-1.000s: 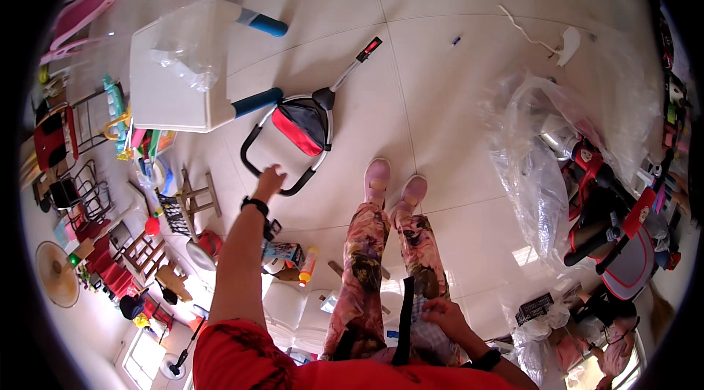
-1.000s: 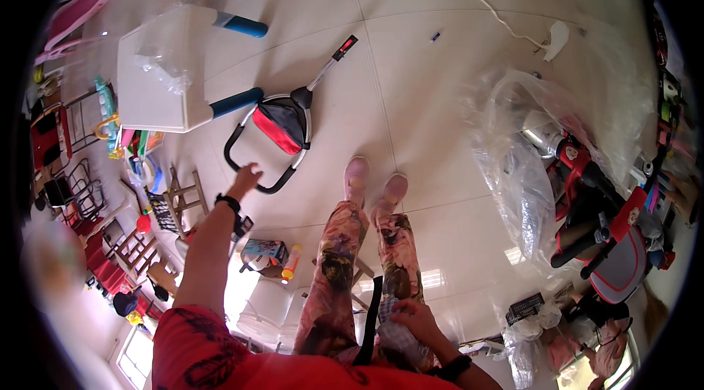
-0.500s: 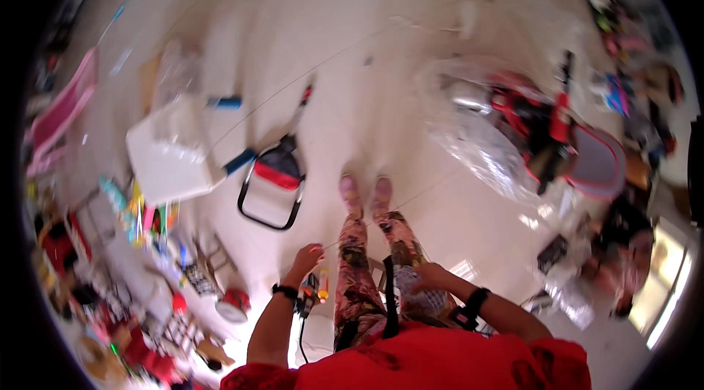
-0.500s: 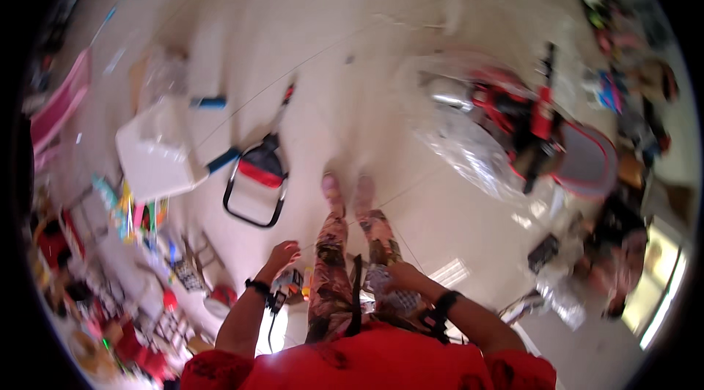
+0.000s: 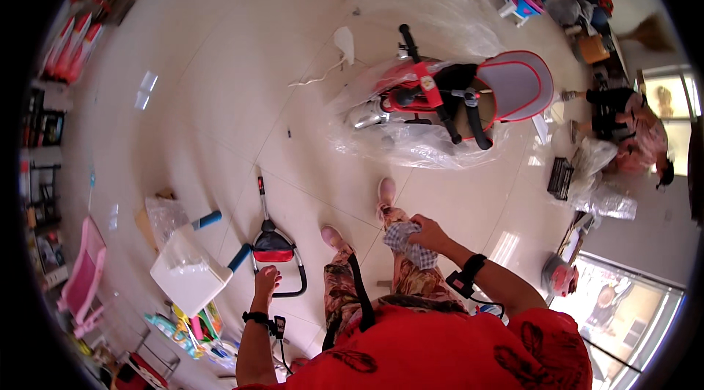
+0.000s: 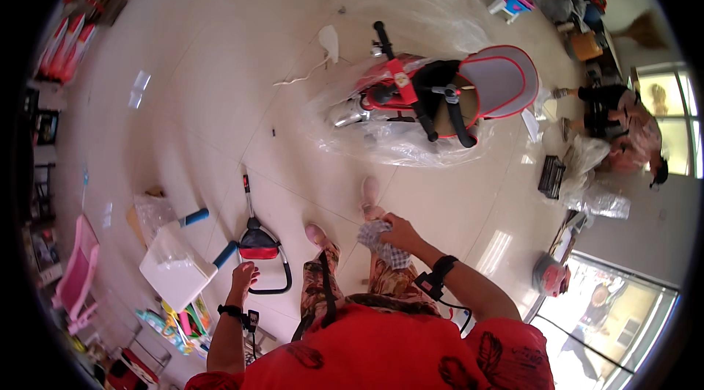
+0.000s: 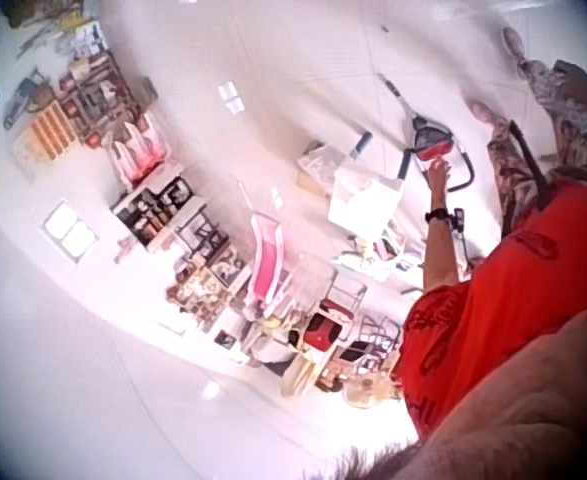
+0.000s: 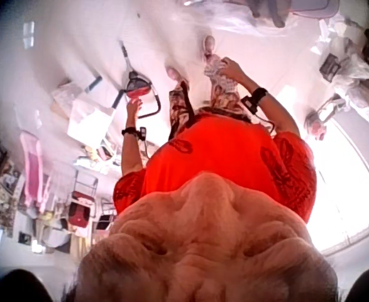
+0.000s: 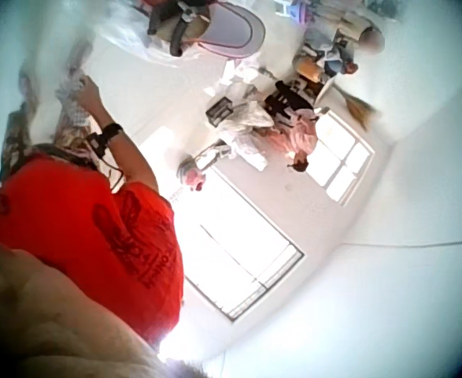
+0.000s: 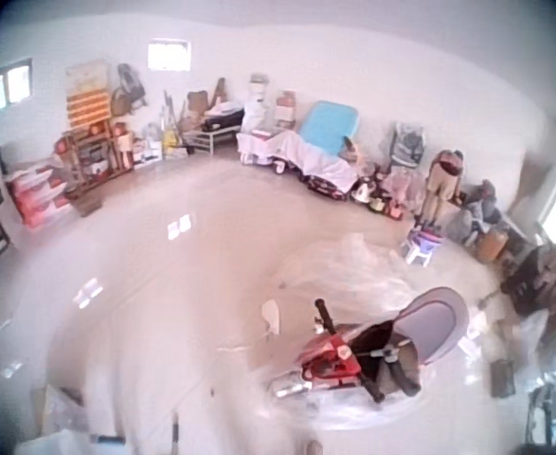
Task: The person removes a large plastic bag from a red child's tricycle, unfolds the handlebars and frame, and wipes the parts with a cloth.
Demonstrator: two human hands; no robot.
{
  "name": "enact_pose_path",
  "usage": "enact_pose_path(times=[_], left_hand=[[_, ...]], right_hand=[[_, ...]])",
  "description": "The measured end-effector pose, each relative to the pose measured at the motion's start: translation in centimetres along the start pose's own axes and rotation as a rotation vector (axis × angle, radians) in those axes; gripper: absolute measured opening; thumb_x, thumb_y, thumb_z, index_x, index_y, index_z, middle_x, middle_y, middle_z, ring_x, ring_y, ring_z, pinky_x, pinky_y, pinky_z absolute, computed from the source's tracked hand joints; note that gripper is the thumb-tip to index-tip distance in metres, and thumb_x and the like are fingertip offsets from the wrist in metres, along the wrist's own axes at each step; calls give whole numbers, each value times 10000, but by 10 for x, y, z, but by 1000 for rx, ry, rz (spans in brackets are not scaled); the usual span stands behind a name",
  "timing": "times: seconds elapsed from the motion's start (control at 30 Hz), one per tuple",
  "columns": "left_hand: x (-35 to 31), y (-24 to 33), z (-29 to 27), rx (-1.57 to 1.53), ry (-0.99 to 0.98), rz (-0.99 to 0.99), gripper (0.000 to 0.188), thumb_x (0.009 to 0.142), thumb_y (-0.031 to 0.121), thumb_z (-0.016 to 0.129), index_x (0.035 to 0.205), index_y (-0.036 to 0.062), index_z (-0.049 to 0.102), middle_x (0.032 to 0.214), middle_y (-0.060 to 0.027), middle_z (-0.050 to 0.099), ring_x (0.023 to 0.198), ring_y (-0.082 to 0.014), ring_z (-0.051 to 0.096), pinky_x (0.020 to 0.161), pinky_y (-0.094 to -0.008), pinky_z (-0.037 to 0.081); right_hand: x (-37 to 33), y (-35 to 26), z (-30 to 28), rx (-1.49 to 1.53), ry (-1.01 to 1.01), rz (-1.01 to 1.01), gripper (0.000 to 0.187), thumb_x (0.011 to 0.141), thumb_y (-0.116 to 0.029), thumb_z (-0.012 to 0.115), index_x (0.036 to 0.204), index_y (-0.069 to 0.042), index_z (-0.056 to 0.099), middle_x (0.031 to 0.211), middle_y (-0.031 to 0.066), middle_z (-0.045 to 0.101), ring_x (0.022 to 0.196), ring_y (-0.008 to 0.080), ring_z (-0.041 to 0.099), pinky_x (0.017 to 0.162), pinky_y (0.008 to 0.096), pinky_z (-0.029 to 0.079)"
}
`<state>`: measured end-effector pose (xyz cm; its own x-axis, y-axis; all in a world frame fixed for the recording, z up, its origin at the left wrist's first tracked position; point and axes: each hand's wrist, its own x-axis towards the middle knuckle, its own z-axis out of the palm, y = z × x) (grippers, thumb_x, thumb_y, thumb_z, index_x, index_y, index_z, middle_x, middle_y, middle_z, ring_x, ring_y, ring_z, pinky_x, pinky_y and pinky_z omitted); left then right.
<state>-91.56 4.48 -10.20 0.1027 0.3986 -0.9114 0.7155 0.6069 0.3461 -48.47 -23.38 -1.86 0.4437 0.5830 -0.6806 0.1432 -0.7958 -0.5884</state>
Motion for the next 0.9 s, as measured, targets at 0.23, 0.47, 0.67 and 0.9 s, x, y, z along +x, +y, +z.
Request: enact_pose_path(times=[0.23, 0.47, 0.67, 0.9], left_hand=[[-5, 161, 112, 136, -159, 265, 344, 915, 266, 560, 1191, 61, 554, 1062, -79, 641, 941, -172, 631, 770, -313, 493], [-57, 316, 290, 224, -361, 474, 372, 893, 216, 611, 1206, 26, 553, 1050, -58, 645, 918, -150, 628, 756, -277, 495], [-77, 449, 422, 760, -82, 1357, 398, 822, 156, 669, 1178, 27, 544, 1190, -157, 566, 1140, -325, 519, 970, -410, 404], [-25, 508, 482, 1315, 4, 1583, 475, 798, 350, 668, 1175, 81, 565, 1284, -116, 498, 1271, -303, 391, 1102, -571, 146]], right_hand=[[33, 63, -110, 154, 208, 186, 723, 646, -281, 755, 1280, -83, 469, 1111, 224, 600, 1017, 324, 597, 858, 372, 482], [69, 122, -220, 235, 332, 245, 801, 628, -302, 800, 1314, -86, 447, 1192, 202, 581, 1097, 315, 573, 921, 376, 462], [124, 153, -279, 285, 440, 189, 793, 637, -281, 764, 1327, -73, 433, 1207, 190, 579, 1119, 313, 565, 932, 370, 454], [226, 171, -311, 15, 471, 193, 865, 617, -207, 719, 1373, -30, 337, 1263, 253, 509, 1144, 382, 529, 944, 427, 447]])
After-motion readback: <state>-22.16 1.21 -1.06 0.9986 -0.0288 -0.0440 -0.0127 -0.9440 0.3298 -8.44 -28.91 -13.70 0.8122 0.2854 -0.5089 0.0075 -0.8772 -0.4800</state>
